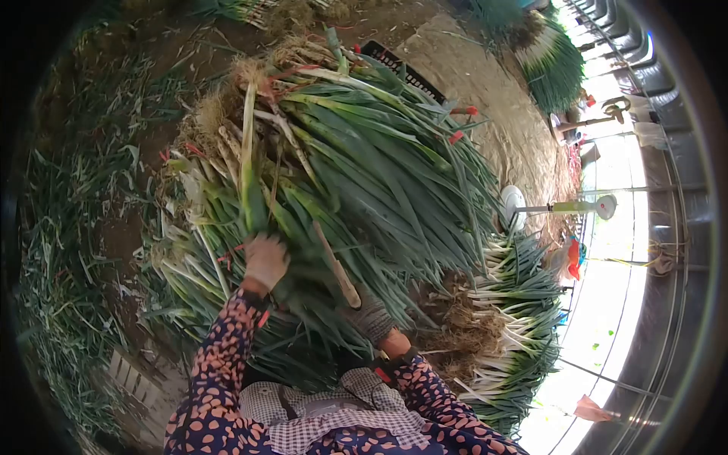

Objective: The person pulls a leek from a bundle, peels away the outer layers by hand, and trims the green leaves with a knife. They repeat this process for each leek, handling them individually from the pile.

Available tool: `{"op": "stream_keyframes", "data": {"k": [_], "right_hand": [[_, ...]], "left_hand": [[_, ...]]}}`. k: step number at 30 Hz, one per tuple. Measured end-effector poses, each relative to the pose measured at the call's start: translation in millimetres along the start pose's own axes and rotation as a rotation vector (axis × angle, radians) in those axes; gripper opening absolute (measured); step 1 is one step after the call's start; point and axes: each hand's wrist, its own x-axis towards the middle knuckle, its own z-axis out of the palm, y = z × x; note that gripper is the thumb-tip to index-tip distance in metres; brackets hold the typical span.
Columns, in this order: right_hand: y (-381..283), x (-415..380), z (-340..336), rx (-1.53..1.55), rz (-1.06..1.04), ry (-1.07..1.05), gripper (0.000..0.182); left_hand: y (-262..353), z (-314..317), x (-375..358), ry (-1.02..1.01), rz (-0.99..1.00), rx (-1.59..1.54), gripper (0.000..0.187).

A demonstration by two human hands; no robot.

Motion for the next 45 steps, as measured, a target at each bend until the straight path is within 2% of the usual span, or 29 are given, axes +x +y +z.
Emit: {"op": "stream_keyframes", "data": {"k": [2,3,5,7,8,10,12,13,14,17,19,21,22,25,28,31,32,35,36,39,42,45], "right_hand": [[18,24,16,-0.007,-0.070,0.050,0.049],[27,27,23,-0.014,-0.093,0.065,0.050],[13,34,23,0.049,-0.042,0.144,0.052],[5,42,23,0.032,0.018,0.221,0.051],[-23,38,8,0.049,0.051,0.155,0.053],[-19,35,8,0.020,0.075,0.179,0.054],[-5,34,8,-0.008,0.048,0.187,0.056],[12,35,8,-0.017,0.019,0.182,0.056],[24,35,7,-0.025,-0.005,0.173,0.056],[45,35,0,-0.127,-0.114,0.301,0.059],[40,43,-8,-0.078,-0.149,0.285,0.064],[29,50,-10,-0.045,0.081,0.187,0.064],[19,56,-2,-0.048,-0.097,0.298,0.062],[-29,78,6,-0.016,-0.049,0.274,0.060],[-4,137,49,0.069,-0.089,0.360,0.060],[-20,138,88,-0.172,-0.054,0.358,0.072],[-19,128,96,-0.264,-0.207,0.468,0.073],[-33,79,85,-0.103,-0.219,0.172,0.065],[-30,70,82,-0.096,-0.190,0.135,0.065],[-34,38,57,0.012,-0.158,0.070,0.067],[13,13,71,-0.127,-0.230,-0.129,0.061],[-7,-1,75,-0.177,-0.198,-0.296,0.059]], "left_hand": [[-32,15,-43,0.018,-0.179,-0.153,0.025],[-43,26,-64,0.076,-0.147,-0.166,0.031],[-45,17,-78,-0.003,-0.131,-0.240,0.038],[-24,-18,-60,0.104,-0.120,-0.207,0.036],[-10,-36,-44,0.157,-0.117,-0.193,0.035],[6,-57,11,0.438,0.089,-0.287,0.022],[25,-63,71,0.397,0.162,-0.234,0.018],[32,-56,98,0.255,0.154,-0.156,0.020],[38,-34,119,0.270,0.111,-0.087,0.024],[36,-14,122,0.148,0.148,0.125,0.031],[31,-20,101,0.165,0.199,-0.029,0.029],[23,-17,76,0.197,0.229,-0.093,0.026],[20,-23,60,0.103,0.206,-0.154,0.024],[-7,4,12,0.185,0.294,-0.173,0.023],[-27,12,-14,0.291,0.282,-0.216,0.023],[-35,16,-31,0.309,0.152,-0.300,0.026],[-40,17,-38,0.307,0.152,-0.387,0.027],[-49,23,-63,0.418,0.029,-0.626,0.028],[-42,19,-73,0.599,-0.141,-0.617,0.031],[-59,40,-89,0.713,-0.748,-0.643,0.034],[-85,72,-84,0.567,-1.013,-0.850,0.038],[-90,54,-54,0.490,-1.040,-0.936,0.044]]}}
